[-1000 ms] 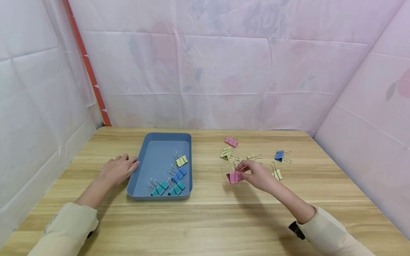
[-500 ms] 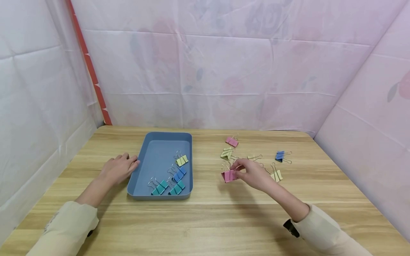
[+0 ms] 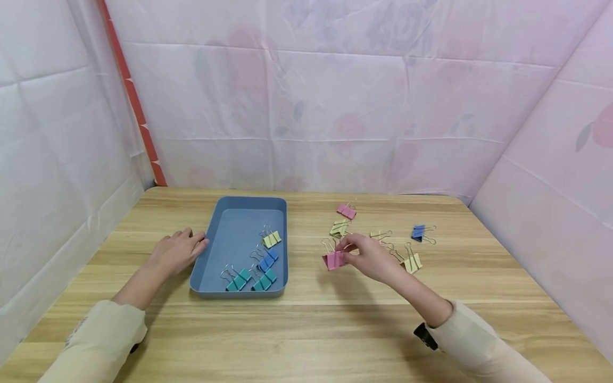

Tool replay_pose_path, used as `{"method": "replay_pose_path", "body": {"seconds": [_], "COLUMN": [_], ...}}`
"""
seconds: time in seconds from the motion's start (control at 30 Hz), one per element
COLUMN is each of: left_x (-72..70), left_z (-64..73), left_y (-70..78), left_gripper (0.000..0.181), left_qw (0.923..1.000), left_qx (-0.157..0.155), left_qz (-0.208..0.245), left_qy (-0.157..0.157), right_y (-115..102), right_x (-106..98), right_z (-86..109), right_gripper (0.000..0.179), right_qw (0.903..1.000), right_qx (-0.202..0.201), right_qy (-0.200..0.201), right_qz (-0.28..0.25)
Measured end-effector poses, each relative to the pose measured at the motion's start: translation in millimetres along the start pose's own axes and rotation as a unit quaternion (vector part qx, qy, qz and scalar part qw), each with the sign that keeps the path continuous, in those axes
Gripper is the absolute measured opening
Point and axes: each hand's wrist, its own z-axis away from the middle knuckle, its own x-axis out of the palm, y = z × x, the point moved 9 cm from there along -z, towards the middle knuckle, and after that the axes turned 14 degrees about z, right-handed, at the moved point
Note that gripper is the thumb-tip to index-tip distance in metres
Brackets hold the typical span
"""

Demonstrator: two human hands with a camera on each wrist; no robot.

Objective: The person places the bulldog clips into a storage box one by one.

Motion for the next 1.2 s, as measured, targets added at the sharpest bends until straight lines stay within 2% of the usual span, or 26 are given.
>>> {"method": "replay_pose_path", "body": {"seconds": [0.4,0.63,0.77,1.2], "left_x": [1.1,-1.2,-0.5,0.6], "left_z": [0.3,1.7,0.4,0.1], "left_y": [-0.8,1.3,1.2,-0.4], "left_gripper": [0.050,0.048,0.048,0.051], "left_qw": [0.9999,0.9999,0.9999,0.9998], "left_qx": [-0.012,-0.010,-0.011,-0.015], "left_qz": [0.004,0.005,0.004,0.006], "left_qy": [-0.010,0.001,-0.004,-0.010], "right_y": [-10.0,-16.2,-19.6,-31.9], "right_x": [1.7,1.2,1.1,7.8], "right_z": [-5.9,-10.4,-13.7,-19.8], "right_gripper": [0.008,0.007,0.008,0.010], "right_qw": [0.9997,0.9995,0.9993,0.9987], "right_qx": [-0.015,-0.021,-0.023,-0.026], "right_qy": [0.004,0.015,0.023,0.006], "right_qz": [-0.019,-0.016,-0.019,-0.043]}}
